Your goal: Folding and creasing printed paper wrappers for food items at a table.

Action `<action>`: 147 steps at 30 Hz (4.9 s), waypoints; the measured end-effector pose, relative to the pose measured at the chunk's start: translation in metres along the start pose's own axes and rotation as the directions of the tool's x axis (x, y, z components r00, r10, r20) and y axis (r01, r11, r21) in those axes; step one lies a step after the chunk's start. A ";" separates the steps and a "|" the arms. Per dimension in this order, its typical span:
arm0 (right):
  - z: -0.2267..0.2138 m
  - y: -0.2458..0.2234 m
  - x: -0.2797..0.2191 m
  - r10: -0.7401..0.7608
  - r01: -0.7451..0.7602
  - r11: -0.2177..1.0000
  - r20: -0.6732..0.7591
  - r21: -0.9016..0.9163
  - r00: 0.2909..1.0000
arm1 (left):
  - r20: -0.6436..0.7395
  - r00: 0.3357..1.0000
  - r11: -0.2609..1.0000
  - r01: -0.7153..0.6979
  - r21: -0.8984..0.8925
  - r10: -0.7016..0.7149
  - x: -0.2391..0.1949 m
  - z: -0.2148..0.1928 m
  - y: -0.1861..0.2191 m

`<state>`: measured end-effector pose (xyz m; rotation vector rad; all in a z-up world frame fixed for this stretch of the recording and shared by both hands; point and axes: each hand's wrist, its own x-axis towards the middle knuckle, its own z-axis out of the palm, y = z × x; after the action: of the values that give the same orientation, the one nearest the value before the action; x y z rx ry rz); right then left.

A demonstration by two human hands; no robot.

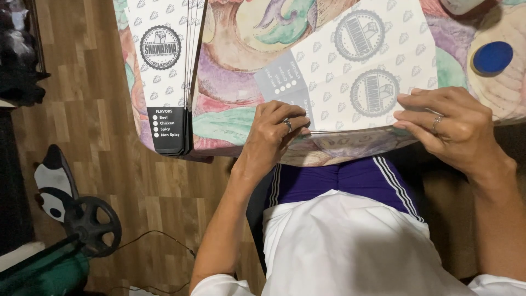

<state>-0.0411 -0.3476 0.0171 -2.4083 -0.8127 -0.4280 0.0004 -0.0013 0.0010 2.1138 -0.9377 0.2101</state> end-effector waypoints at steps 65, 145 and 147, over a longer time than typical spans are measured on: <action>0.053 -0.045 0.050 -0.102 0.095 0.992 -0.076 -0.088 0.992 | 0.018 0.999 0.997 -0.051 0.061 0.050 0.004 -0.008 0.013; 0.096 -0.065 0.056 -0.055 0.053 0.998 -0.180 -0.015 0.982 | -0.289 0.957 1.000 -0.015 -0.010 0.012 -0.015 -0.020 -0.002; 0.090 -0.065 0.060 -0.073 0.074 0.997 -0.141 0.002 0.987 | -0.214 0.977 0.996 -0.001 -0.093 -0.019 -0.025 -0.022 -0.007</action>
<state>-0.0257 -0.2235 -0.0002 -2.3169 -0.8404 -0.6163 -0.0091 0.0318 0.0004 1.9644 -0.7942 0.3752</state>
